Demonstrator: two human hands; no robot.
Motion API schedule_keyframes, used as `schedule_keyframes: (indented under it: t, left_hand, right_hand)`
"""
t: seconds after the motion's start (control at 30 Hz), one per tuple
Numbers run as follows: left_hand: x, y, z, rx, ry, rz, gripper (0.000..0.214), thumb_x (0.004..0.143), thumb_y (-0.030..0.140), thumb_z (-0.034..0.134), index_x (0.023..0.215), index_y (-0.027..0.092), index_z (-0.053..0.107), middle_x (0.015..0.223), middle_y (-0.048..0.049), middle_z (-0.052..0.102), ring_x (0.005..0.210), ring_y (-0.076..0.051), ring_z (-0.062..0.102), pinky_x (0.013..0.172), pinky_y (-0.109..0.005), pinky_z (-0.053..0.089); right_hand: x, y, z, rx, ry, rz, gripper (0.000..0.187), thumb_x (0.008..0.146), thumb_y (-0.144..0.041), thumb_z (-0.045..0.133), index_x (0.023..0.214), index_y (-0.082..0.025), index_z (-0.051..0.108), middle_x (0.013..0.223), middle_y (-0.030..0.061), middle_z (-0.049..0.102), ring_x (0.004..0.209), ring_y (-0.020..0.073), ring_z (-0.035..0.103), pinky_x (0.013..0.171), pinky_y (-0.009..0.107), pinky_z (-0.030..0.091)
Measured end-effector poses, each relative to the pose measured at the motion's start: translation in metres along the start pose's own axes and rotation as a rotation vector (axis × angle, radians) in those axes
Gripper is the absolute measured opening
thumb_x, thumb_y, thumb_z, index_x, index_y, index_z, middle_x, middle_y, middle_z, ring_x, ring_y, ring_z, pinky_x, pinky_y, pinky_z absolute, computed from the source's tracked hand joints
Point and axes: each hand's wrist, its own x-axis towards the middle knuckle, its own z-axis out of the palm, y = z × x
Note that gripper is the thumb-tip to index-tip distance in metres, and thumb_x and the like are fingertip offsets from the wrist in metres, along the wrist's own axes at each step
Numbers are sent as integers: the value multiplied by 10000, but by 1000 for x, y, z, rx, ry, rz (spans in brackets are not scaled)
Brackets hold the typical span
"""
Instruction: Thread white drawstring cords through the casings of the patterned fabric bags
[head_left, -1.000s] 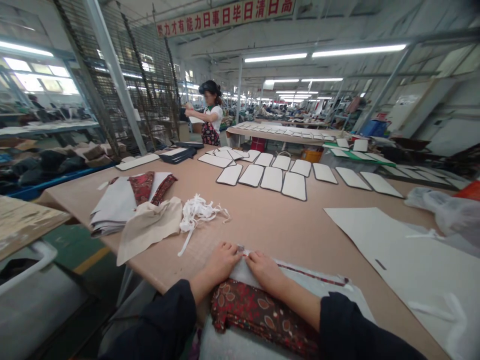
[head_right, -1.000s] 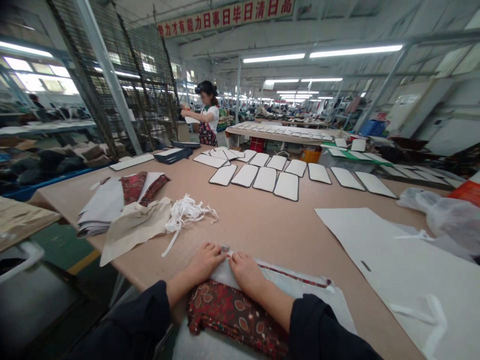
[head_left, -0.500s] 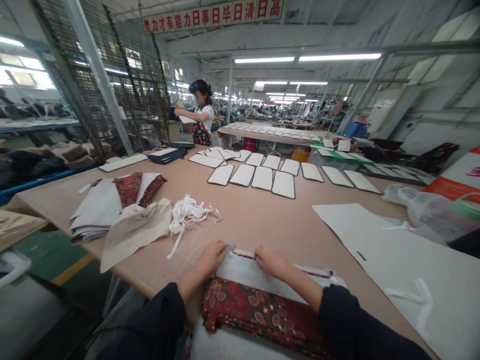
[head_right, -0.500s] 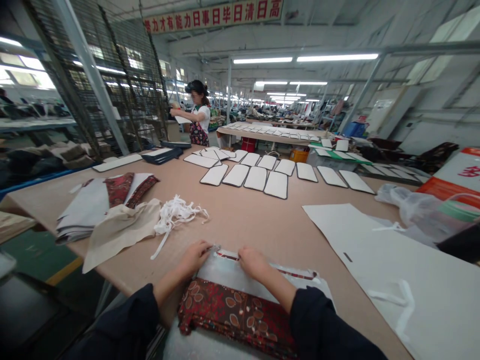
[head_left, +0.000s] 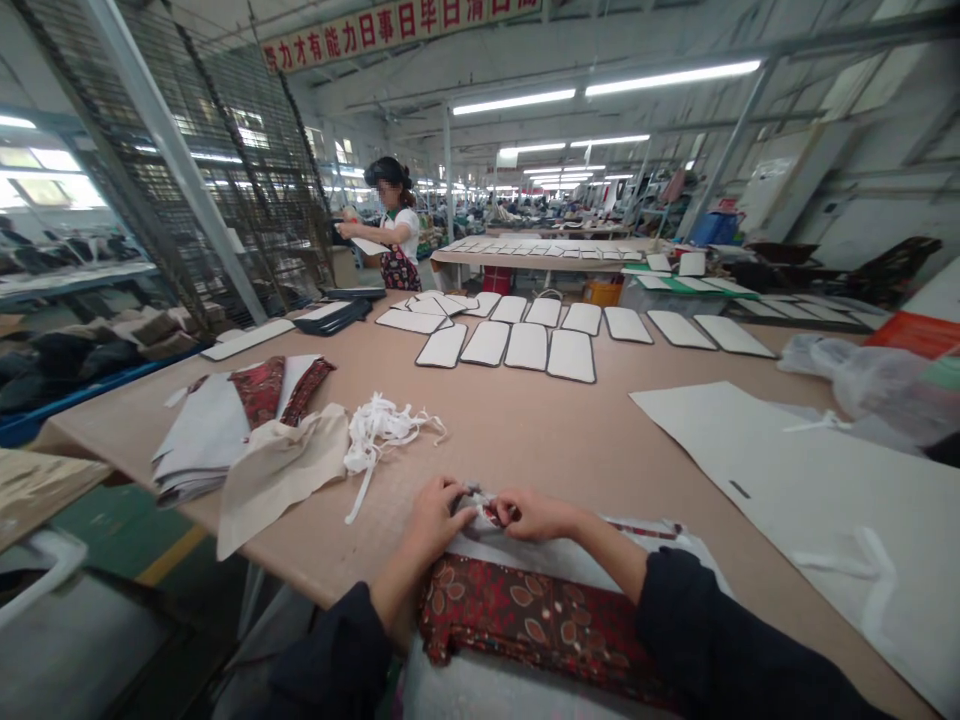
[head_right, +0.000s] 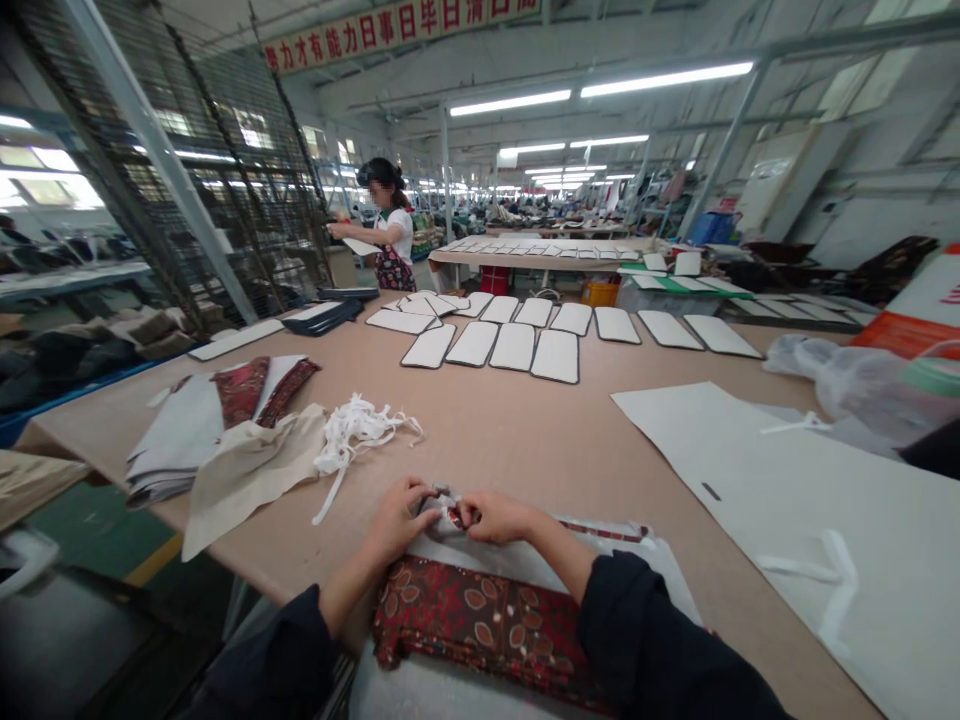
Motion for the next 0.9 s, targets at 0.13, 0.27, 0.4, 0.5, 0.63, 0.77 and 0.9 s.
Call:
schedule_keyframes:
  t: [0.13, 0.27, 0.4, 0.5, 0.63, 0.77, 0.9]
  left_hand:
    - [-1, 4, 1, 27, -25, -24, 151, 743, 325, 603, 835, 207, 627, 917, -27, 558, 912, -189, 495, 826, -313, 373]
    - [-2, 3, 0, -73, 20, -41, 118, 785, 266, 536, 774, 194, 629, 818, -24, 571, 836, -165, 519, 780, -283, 400]
    - [-5, 5, 0, -123, 6, -29, 159, 793, 310, 522, 782, 203, 638, 819, -24, 599, 844, -170, 523, 796, -294, 395]
    - [-6, 9, 3, -416, -12, -151, 244, 785, 396, 506, 764, 167, 589, 733, -16, 607, 717, -152, 542, 682, -266, 425]
    - [-3, 11, 6, -893, -43, -336, 395, 695, 503, 592, 855, 147, 529, 683, -9, 621, 583, -132, 551, 565, -236, 427]
    - [3, 4, 12, -934, -20, -374, 456, 658, 479, 641, 933, 140, 510, 748, -46, 652, 652, -165, 597, 604, -257, 453]
    - [6, -9, 22, -590, 139, -301, 376, 734, 372, 565, 1016, 141, 475, 825, -59, 625, 725, -175, 597, 668, -296, 467]
  right_hand:
    - [11, -3, 0, 153, 10, 20, 108, 582, -118, 548, 672, -160, 504, 732, -38, 551, 647, 88, 459, 589, 189, 349]
    - [18, -1, 2, 544, 70, 43, 132, 586, -118, 527, 695, -165, 469, 753, -28, 567, 716, 100, 507, 653, 205, 383]
    - [19, 0, 2, 746, 87, 86, 192, 560, -82, 495, 732, -163, 467, 781, -11, 588, 727, 105, 532, 681, 223, 398]
    - [25, -1, 3, 639, 138, 165, 259, 555, -70, 473, 797, -161, 480, 726, -21, 578, 660, 101, 515, 626, 217, 385]
    - [32, -6, 3, 641, 123, 212, 367, 546, -56, 445, 895, -166, 459, 690, -35, 570, 652, 106, 520, 601, 209, 380]
    - [33, -5, 3, 685, 85, 188, 392, 539, -42, 403, 907, -161, 466, 720, -22, 579, 668, 107, 536, 614, 211, 392]
    - [41, 11, 11, 518, 158, 43, 460, 562, 1, 399, 986, -162, 464, 727, -26, 558, 687, 97, 524, 608, 195, 384]
